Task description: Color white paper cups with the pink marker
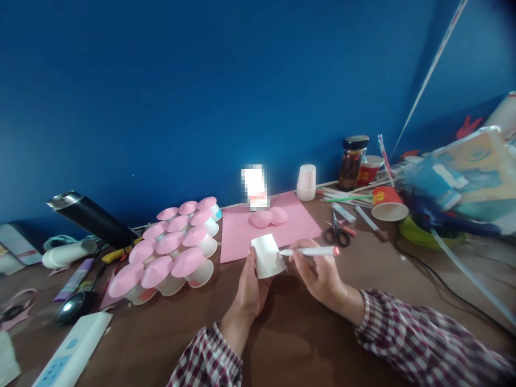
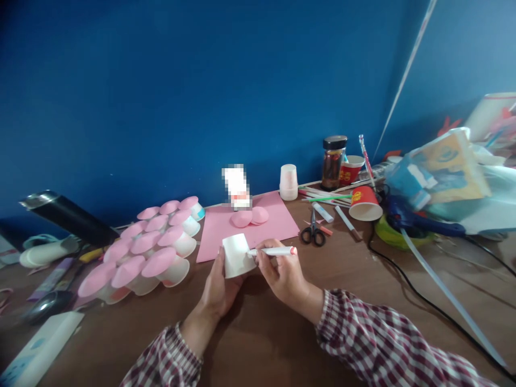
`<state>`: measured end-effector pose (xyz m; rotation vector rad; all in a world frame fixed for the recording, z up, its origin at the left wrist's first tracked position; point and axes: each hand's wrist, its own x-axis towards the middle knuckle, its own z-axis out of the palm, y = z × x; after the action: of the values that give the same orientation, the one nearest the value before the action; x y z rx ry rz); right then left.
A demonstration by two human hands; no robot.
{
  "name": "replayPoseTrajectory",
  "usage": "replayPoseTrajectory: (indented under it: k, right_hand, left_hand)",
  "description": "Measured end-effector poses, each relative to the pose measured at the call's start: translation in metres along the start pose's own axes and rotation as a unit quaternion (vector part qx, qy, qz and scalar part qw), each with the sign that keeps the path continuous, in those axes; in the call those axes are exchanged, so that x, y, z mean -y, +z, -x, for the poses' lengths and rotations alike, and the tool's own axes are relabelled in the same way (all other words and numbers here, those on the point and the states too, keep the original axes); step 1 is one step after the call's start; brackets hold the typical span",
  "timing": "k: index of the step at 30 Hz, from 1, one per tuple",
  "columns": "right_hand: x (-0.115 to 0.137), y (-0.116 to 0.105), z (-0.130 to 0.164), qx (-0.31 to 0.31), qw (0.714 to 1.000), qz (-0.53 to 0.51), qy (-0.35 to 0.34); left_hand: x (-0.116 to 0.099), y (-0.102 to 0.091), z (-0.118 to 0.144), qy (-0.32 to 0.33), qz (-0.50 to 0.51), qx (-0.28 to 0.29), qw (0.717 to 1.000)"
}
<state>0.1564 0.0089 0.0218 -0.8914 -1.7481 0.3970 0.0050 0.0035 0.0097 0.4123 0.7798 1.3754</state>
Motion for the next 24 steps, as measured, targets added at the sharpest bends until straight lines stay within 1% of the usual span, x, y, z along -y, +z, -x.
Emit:
replayPoseTrajectory:
  k: [7, 16, 20, 24]
  right_hand:
    - [0.0008, 0.0008, 0.001, 0.008, 1.0, -0.015, 0.022]
    - [0.0042, -0.002, 0.0004, 0.022, 0.998, -0.046, 0.046]
    - [0.005, -0.0016, 0.0021, 0.034, 0.995, -0.066, 0.071]
    - [0.0043, 0.0003, 0.0007, 0.042, 0.992, -0.087, 0.081]
  left_hand:
    - [-0.0003, -0.0016, 0.0, -0.027, 0.018, 0.013, 0.999]
    - [-0.0002, -0.0034, 0.0002, -0.034, 0.016, 0.026, 0.999]
    - [-0.0008, -0.0045, -0.0005, -0.042, 0.024, 0.037, 0.998]
    - [-0.0017, -0.0046, -0.0002, -0.041, 0.016, 0.025, 0.999]
